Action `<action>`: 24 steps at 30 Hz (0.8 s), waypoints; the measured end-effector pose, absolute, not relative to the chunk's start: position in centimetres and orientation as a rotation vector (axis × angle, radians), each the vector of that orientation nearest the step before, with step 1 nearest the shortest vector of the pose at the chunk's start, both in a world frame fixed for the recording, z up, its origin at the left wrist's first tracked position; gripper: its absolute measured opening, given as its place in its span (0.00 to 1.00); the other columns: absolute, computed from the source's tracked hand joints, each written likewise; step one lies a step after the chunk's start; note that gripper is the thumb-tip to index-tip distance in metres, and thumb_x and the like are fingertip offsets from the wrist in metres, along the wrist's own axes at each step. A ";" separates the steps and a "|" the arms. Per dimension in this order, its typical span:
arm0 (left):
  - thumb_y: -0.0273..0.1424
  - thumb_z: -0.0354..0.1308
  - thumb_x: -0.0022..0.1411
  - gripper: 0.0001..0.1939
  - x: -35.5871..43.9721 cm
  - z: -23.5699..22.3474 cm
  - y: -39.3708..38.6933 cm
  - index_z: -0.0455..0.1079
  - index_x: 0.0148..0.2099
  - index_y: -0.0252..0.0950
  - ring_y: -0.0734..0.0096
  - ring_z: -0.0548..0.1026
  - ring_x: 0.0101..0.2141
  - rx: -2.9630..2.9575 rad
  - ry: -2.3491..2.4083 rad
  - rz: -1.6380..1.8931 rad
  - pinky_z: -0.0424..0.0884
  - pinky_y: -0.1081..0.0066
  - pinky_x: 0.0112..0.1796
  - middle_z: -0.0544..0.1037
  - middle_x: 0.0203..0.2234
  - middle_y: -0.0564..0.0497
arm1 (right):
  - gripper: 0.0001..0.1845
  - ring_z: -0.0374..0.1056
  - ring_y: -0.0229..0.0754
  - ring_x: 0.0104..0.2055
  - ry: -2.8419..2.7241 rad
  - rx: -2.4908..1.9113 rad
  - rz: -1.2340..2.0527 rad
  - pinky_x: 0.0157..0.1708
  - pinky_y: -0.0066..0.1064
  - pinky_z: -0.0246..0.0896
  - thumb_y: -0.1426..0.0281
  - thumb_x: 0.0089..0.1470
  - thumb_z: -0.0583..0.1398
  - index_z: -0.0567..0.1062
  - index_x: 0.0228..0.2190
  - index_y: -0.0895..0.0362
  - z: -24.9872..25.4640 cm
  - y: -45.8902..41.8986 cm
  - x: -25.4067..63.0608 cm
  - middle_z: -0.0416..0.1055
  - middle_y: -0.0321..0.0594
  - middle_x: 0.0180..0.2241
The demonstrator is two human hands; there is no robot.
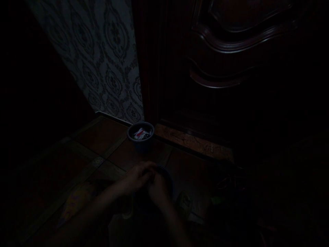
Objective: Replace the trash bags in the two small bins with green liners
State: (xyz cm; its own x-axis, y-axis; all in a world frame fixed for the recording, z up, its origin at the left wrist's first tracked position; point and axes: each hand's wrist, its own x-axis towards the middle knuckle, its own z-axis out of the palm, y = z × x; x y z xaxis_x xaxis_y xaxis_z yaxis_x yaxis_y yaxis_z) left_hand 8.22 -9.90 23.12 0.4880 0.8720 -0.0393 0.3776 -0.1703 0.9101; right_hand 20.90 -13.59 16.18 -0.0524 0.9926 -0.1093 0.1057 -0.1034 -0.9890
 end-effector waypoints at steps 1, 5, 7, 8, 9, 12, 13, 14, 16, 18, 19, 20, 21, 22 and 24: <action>0.29 0.55 0.55 0.19 8.1 23.0 -9.8 0.70 0.49 0.41 0.64 0.72 0.40 1.786 1.112 0.669 0.64 0.70 0.43 0.76 0.37 0.49 | 0.11 0.68 0.42 0.35 -1.266 -1.374 1.274 0.31 0.30 0.59 0.66 0.50 0.54 0.73 0.34 0.56 16.1 -13.5 20.8 0.73 0.40 0.32; 0.28 0.58 0.52 0.28 7.2 20.6 -9.2 0.63 0.57 0.40 0.62 0.70 0.45 1.751 1.141 0.677 0.62 0.68 0.48 0.73 0.45 0.47 | 0.17 0.61 0.35 0.23 -1.257 -1.473 1.262 0.22 0.26 0.50 0.58 0.53 0.52 0.70 0.25 0.57 16.9 -12.8 21.9 0.66 0.34 0.20; 0.27 0.57 0.52 0.28 7.2 18.5 -9.3 0.64 0.56 0.39 0.63 0.69 0.47 1.752 0.947 0.544 0.62 0.69 0.48 0.72 0.48 0.47 | 0.18 0.59 0.34 0.22 -1.276 -1.492 1.244 0.22 0.26 0.50 0.57 0.52 0.52 0.69 0.22 0.57 17.4 -12.3 22.6 0.64 0.33 0.19; 0.28 0.56 0.53 0.24 7.4 17.3 -9.5 0.66 0.54 0.38 0.64 0.70 0.46 1.768 0.875 0.463 0.62 0.69 0.48 0.73 0.47 0.47 | 0.18 0.60 0.34 0.22 -1.279 -1.496 1.237 0.23 0.26 0.50 0.57 0.52 0.53 0.69 0.22 0.57 17.7 -12.1 22.8 0.64 0.33 0.19; 0.30 0.54 0.56 0.18 7.7 16.3 -9.8 0.68 0.51 0.38 0.64 0.70 0.45 1.774 0.838 0.430 0.63 0.69 0.47 0.74 0.45 0.47 | 0.18 0.60 0.34 0.22 -1.276 -1.492 1.248 0.23 0.26 0.51 0.57 0.51 0.53 0.69 0.21 0.57 17.9 -11.9 23.1 0.64 0.33 0.18; 0.36 0.45 0.63 0.15 8.6 14.0 -10.2 0.71 0.40 0.36 0.67 0.71 0.37 1.693 0.858 0.513 0.64 0.71 0.42 0.75 0.36 0.48 | 0.15 0.60 0.35 0.21 -1.147 -1.503 1.290 0.23 0.27 0.52 0.58 0.46 0.57 0.69 0.23 0.57 19.2 -11.7 23.7 0.64 0.33 0.18; 0.38 0.43 0.64 0.16 8.8 13.6 -10.1 0.70 0.37 0.35 0.69 0.71 0.35 1.636 0.893 0.571 0.64 0.71 0.40 0.75 0.33 0.49 | 0.14 0.61 0.36 0.21 -1.075 -1.523 1.266 0.23 0.27 0.53 0.58 0.44 0.58 0.70 0.25 0.57 19.9 -11.8 24.0 0.65 0.33 0.19; 0.39 0.43 0.64 0.18 8.9 13.4 -10.0 0.69 0.34 0.35 0.70 0.70 0.33 1.574 0.935 0.625 0.64 0.72 0.38 0.74 0.30 0.50 | 0.14 0.61 0.36 0.22 -1.009 -1.548 1.217 0.23 0.27 0.54 0.59 0.42 0.59 0.71 0.27 0.57 20.8 -12.0 24.4 0.66 0.34 0.20; 0.42 0.43 0.64 0.19 8.9 13.3 -9.6 0.67 0.29 0.35 0.72 0.69 0.29 1.466 1.016 0.696 0.64 0.73 0.34 0.72 0.25 0.52 | 0.16 0.63 0.37 0.23 -0.952 -1.581 1.083 0.23 0.28 0.55 0.59 0.41 0.60 0.72 0.31 0.57 22.7 -12.6 25.2 0.69 0.36 0.22; 0.44 0.43 0.63 0.20 8.8 13.5 -9.2 0.65 0.28 0.36 0.73 0.68 0.26 1.413 1.054 0.720 0.63 0.74 0.32 0.70 0.22 0.53 | 0.17 0.63 0.38 0.25 -1.014 -1.533 1.047 0.24 0.27 0.55 0.58 0.44 0.59 0.74 0.33 0.56 24.1 -13.1 25.8 0.67 0.35 0.21; 0.44 0.44 0.62 0.20 8.8 13.6 -9.0 0.65 0.27 0.36 0.73 0.68 0.26 1.399 1.060 0.723 0.62 0.74 0.30 0.70 0.21 0.53 | 0.16 0.63 0.37 0.25 -1.053 -1.493 1.060 0.25 0.27 0.56 0.59 0.45 0.59 0.74 0.34 0.56 24.5 -13.2 26.0 0.66 0.34 0.21; 0.45 0.45 0.61 0.20 8.8 13.6 -8.9 0.65 0.27 0.36 0.74 0.67 0.25 1.386 1.067 0.721 0.62 0.74 0.29 0.69 0.21 0.54 | 0.15 0.62 0.37 0.24 -1.082 -1.479 1.078 0.24 0.27 0.55 0.60 0.46 0.58 0.74 0.33 0.56 24.6 -13.2 26.1 0.66 0.34 0.20; 0.46 0.45 0.61 0.20 8.8 13.5 -8.8 0.65 0.28 0.36 0.74 0.66 0.23 1.368 1.083 0.721 0.61 0.75 0.27 0.68 0.19 0.55 | 0.13 0.62 0.36 0.24 -1.111 -1.496 1.084 0.24 0.27 0.55 0.61 0.46 0.58 0.74 0.31 0.57 24.5 -13.2 26.1 0.65 0.33 0.19; 0.46 0.45 0.60 0.21 8.9 13.5 -8.8 0.65 0.28 0.35 0.75 0.64 0.21 1.348 1.100 0.724 0.59 0.75 0.25 0.66 0.18 0.55 | 0.12 0.61 0.36 0.23 -1.141 -1.527 1.088 0.24 0.27 0.54 0.62 0.46 0.58 0.74 0.30 0.57 24.3 -13.1 25.9 0.65 0.33 0.19; 0.46 0.45 0.60 0.20 9.0 13.4 -8.6 0.66 0.29 0.35 0.76 0.62 0.20 1.339 1.108 0.722 0.58 0.75 0.24 0.65 0.17 0.56 | 0.12 0.62 0.35 0.24 -1.252 -1.517 1.125 0.24 0.26 0.55 0.63 0.49 0.57 0.74 0.32 0.57 23.9 -12.8 25.5 0.66 0.33 0.20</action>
State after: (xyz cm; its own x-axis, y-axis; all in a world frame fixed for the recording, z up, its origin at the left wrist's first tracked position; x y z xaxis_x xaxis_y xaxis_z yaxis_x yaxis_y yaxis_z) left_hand 9.00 -8.62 13.40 0.3549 0.9124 -0.2039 0.1821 0.1465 0.9723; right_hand 25.54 -12.75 23.93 0.0947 0.9881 -0.1210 0.2257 -0.1397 -0.9641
